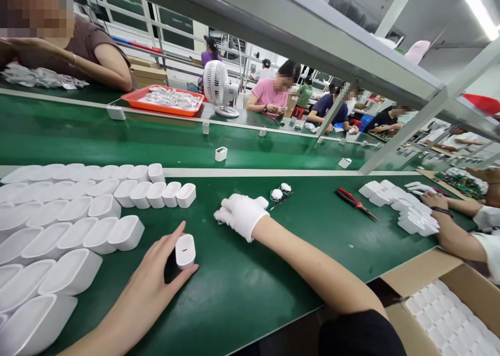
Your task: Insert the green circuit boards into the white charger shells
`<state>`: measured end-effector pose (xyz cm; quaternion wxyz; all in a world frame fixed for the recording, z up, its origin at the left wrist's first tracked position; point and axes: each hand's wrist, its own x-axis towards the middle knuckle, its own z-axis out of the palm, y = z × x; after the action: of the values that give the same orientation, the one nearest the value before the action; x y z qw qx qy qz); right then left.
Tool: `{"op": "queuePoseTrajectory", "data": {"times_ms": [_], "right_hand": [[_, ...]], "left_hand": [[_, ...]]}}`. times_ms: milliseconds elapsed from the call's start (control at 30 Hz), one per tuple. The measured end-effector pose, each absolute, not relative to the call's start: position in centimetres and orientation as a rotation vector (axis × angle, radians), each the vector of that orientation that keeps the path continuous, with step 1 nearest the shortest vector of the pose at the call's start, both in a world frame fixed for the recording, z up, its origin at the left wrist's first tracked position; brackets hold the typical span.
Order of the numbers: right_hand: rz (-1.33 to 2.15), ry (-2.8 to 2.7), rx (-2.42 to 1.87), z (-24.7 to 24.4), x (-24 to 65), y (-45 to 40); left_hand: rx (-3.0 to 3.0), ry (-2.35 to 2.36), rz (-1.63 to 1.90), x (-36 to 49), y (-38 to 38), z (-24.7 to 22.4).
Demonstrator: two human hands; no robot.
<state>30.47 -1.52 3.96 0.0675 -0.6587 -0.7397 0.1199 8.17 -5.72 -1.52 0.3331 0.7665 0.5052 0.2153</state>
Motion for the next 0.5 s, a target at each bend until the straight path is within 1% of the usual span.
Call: {"op": "queuePoseTrajectory", "data": {"times_ms": [133, 233, 367, 500], "right_hand": [[0.506, -2.261, -1.675, 3.4, 30.3, -4.2], [0.59, -2.169, -1.649, 2.0, 31.0, -4.3], [0.47, -1.916, -1.64, 0.7, 30.6, -4.6], [0.423, -1.746, -1.4, 2.1, 29.2, -6.6]], "left_hand": [[1.939, 1.366, 0.554, 8.3, -5.8, -1.0], [1.911, 1.363, 0.605, 8.4, -5.8, -0.8], [1.879, 1.319, 0.619, 8.4, -5.7, -0.6], [1.88, 1.263, 0.647, 8.3, -5.4, -0.3]]}}
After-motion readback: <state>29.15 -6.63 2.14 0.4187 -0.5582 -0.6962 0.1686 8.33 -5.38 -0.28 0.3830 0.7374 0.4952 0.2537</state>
